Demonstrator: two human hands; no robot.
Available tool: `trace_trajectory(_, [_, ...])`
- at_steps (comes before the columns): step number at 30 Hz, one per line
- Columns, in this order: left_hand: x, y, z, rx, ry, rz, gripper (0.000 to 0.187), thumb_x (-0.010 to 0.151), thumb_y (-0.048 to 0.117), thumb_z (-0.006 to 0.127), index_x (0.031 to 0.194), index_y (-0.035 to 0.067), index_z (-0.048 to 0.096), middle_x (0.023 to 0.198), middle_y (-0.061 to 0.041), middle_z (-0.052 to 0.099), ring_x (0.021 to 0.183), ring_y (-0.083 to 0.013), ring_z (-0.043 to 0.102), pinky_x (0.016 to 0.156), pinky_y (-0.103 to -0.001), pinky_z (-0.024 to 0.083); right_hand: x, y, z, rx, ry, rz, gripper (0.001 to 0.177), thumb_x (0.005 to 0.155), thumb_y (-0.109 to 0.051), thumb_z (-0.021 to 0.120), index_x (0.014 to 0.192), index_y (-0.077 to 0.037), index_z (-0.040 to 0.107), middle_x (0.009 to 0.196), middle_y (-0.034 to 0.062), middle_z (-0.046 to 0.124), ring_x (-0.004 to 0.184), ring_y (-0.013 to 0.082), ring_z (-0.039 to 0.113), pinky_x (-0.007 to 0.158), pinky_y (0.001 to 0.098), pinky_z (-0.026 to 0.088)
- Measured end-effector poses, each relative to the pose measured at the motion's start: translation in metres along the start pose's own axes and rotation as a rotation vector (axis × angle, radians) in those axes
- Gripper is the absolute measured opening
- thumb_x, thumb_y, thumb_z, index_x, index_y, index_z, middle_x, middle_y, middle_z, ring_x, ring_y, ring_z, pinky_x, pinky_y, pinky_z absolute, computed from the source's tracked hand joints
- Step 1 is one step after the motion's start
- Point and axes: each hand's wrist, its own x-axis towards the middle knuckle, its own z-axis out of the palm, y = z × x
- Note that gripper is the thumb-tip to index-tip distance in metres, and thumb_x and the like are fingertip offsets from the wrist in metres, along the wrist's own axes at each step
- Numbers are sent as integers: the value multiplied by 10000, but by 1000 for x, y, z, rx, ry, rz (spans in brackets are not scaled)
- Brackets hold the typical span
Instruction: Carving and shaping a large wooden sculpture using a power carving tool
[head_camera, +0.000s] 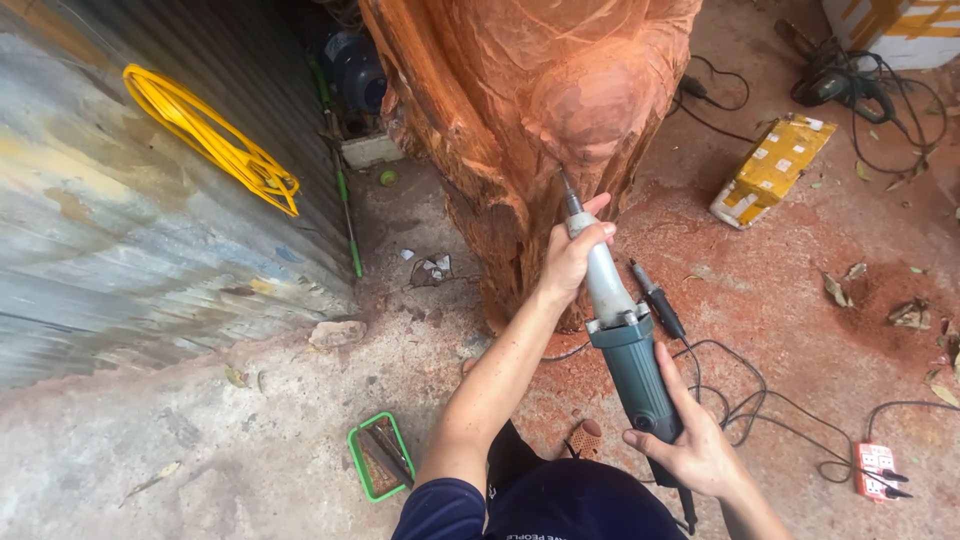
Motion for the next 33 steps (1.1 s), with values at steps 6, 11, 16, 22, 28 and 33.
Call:
trace_trajectory(6, [1,-5,3,-43,14,42,669,813,245,713,1433,39,570,755,-38,637,711,-125,597,651,-286,496,3,15,-6,39,9,-176,1231,678,-216,895,1646,-221,135,1715,39,234,1536,171,287,1201,322,210])
trace_trajectory(11, [1,-9,5,-50,-3,63,719,810,262,716,1463,29,528,740,-2,630,683,-121,605,657,-296,526,0,10,-16,-38,-12,-67,1241,670,-272,906,1647,-310,140,1696,-18,306,1497,145,376,1159,309,300])
trace_trajectory(16, [5,-17,4,-65,13,75,704,810,244,727,1449,18,535,733,-35,634,666,-140,615,629,-308,538,0,7,-20,-74,-11,-10,1260,659,-281,907,1652,-354,135,1649,-19,415,1415,174,509,1107,318,379])
trace_trajectory(22, [3,-20,4,-102,-2,151,677,805,219,706,1439,34,561,720,18,628,691,-106,594,672,-270,502,-1,6,-26,-197,-42,22,1261,670,-354,900,1645,-415,102,1659,-55,397,1305,215,598,1050,326,434])
trace_trajectory(28, [-1,-20,4,-128,12,136,654,804,201,689,1436,73,580,713,39,614,678,-92,594,650,-255,490,-2,-3,-34,-197,-80,63,1246,695,-343,892,1644,-439,91,1633,-20,434,1154,248,685,971,325,484])
trace_trajectory(33, [-25,-23,0,-773,-311,-51,502,1019,169,558,1492,8,509,1384,-183,632,1194,-378,664,1078,-516,503,9,30,-28,133,-140,-195,1256,635,-94,947,1635,-246,202,1716,36,260,1517,139,319,1208,300,180])
